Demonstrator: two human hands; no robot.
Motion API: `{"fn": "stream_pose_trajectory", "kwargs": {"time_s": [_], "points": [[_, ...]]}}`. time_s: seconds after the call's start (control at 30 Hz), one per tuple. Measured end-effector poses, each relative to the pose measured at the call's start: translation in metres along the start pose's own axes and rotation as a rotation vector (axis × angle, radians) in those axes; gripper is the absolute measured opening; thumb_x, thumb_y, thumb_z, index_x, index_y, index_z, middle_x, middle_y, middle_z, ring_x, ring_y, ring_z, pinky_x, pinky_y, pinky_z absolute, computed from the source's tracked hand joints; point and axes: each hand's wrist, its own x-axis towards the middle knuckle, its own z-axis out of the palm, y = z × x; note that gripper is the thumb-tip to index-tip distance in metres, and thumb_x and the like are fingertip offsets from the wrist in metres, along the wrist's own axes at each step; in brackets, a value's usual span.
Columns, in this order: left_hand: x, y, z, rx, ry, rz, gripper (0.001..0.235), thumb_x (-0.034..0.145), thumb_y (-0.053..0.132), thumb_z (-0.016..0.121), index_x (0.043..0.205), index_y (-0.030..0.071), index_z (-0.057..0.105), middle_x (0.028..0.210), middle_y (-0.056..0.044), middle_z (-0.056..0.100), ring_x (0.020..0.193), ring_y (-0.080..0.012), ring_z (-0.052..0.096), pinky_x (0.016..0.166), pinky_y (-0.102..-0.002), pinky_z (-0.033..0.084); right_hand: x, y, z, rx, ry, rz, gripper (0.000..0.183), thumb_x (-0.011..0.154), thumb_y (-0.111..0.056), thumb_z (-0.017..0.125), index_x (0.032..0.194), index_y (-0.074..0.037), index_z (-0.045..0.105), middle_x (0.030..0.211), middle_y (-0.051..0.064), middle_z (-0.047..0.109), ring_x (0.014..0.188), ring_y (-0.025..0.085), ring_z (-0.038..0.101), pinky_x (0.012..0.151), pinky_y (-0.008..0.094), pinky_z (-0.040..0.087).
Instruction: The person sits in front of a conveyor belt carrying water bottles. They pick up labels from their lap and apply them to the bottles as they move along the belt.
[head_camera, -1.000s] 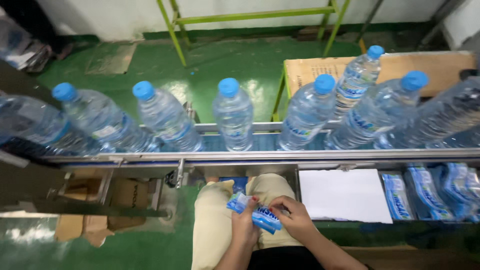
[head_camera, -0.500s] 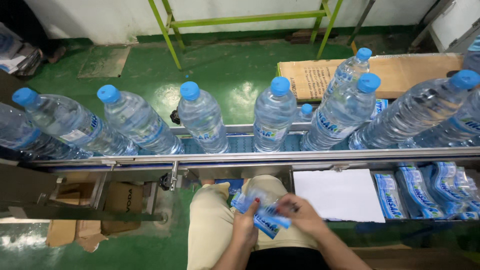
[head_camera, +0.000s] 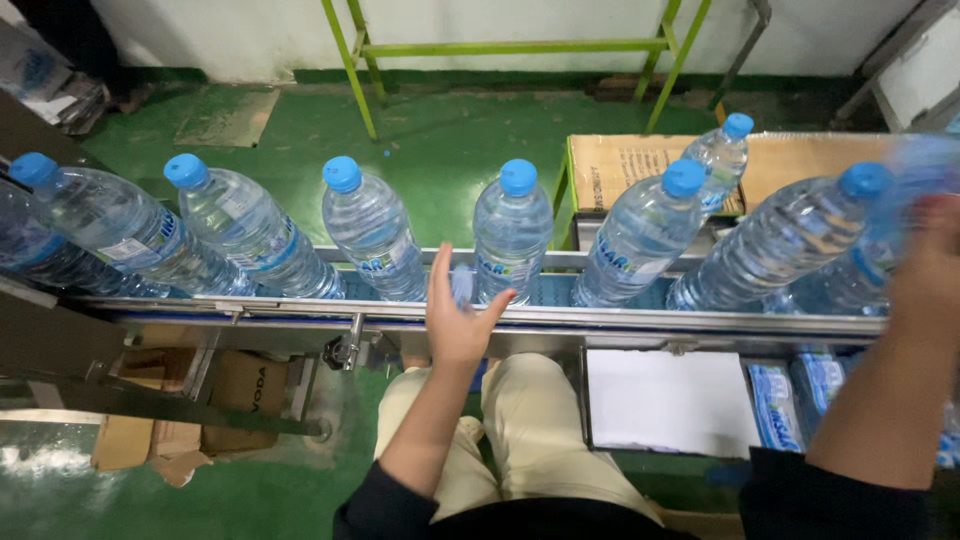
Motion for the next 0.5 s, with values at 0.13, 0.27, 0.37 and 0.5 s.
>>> {"fn": "stream_pose_trajectory", "kwargs": {"time_s": [0.13,0.27,0.37,0.5], "points": [[0.022,0.026,0.004,0.065,-0.094,-0.181,0.11,0.073,0.046,0.089,0.161,0.013,0.03,0.168,-0.008,0.036,0.155,-0.0281,0.034,0.12,-0.045,0.038,0.092,-0.001,-0.212,1.509,-0.025,0.294,0.02,0.12,-0.004,0.08,0.108,-0.003,0.064,0.113,0.01,0.07,0.1,0.022,0.059,0.095,0.038,0.047],[0.022,0.018,0.008,0.038,-0.016,-0.183,0.104,0.075,0.046,0.087,0.159,0.014,0.034,0.158,-0.016,0.049,0.145,-0.0338,0.048,0.112,-0.047,0.045,0.121,0.005,-0.309,1.521,-0.218,0.347,0.069,0.096,-0.01,0.089,0.141,0.0,0.039,0.132,0.03,0.059,0.117,0.044,0.06,0.095,0.051,0.044],[0.023,0.016,0.001,-0.012,0.033,-0.168,0.102,0.076,0.042,0.087,0.158,0.011,0.036,0.157,-0.016,0.05,0.145,-0.0333,0.048,0.115,-0.046,0.044,0.133,0.006,-0.351,1.58,-0.401,0.358,0.091,0.091,-0.012,0.085,0.155,-0.006,0.02,0.151,0.036,0.038,0.139,0.05,0.04,0.108,0.059,0.034],[0.027,0.027,-0.02,-0.068,0.034,-0.26,0.101,0.077,0.038,0.087,0.16,0.015,0.034,0.161,-0.016,0.045,0.149,-0.0343,0.042,0.117,-0.046,0.041,0.132,-0.008,-0.366,1.597,-0.465,0.455,0.103,0.093,-0.008,0.087,0.157,-0.017,0.008,0.166,0.03,0.023,0.148,0.048,0.038,0.114,0.061,0.034]]}}
